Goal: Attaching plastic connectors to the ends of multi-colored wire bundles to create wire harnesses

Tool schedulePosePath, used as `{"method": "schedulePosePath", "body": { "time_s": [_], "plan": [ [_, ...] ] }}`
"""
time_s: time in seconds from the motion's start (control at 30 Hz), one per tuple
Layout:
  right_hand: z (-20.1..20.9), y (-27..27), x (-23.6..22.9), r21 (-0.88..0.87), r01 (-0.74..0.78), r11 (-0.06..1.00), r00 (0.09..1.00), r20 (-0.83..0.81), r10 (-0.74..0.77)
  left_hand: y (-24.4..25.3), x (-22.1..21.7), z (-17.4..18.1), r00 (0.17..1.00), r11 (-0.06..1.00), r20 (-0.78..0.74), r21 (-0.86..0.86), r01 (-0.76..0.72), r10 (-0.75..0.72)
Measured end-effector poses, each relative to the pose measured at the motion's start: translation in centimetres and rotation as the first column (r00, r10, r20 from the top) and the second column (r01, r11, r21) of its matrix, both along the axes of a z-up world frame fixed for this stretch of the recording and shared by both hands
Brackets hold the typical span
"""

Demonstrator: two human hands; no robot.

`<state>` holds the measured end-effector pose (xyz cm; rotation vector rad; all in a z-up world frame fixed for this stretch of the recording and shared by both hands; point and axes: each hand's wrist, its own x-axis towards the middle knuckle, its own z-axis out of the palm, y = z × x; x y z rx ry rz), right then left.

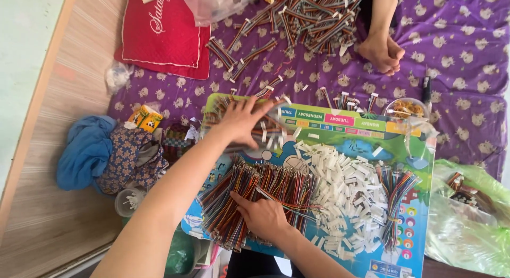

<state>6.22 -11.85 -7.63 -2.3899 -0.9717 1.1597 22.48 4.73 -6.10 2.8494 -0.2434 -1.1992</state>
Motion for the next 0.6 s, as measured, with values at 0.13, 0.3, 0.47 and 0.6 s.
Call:
{"method": "schedulePosePath", "body": {
  "time_s": [0.13,0.3,0.47,0.6],
  "plan": [
    [-0.3,0.0,0.1,0.007,0.026,1.000,0.999,-0.023,-0.026,1.7,2.0,-0.8,0.992,0.999,0.126,-0.038,0.005,-0.001],
    [-0.5,-0.2,0.4,0.029,0.030,0.999,0.999,-0.024,-0.029,1.0,1.9,0.0,0.999,1.000,-0.038,0.015,-0.009,0.009],
    [-1.1,-0.2,0.3,0.071,0.059,0.996,0.998,-0.039,-0.056,2.9,4.4,-2.0,0.992,0.998,0.122,-0.046,0.046,-0.041],
    [-0.5,-0.4,0.8,0.082,0.065,0.995,0.994,-0.096,-0.057,3.4,7.8,0.2,0.988,0.964,0.040,-0.228,-0.137,0.150]
  ]
}}
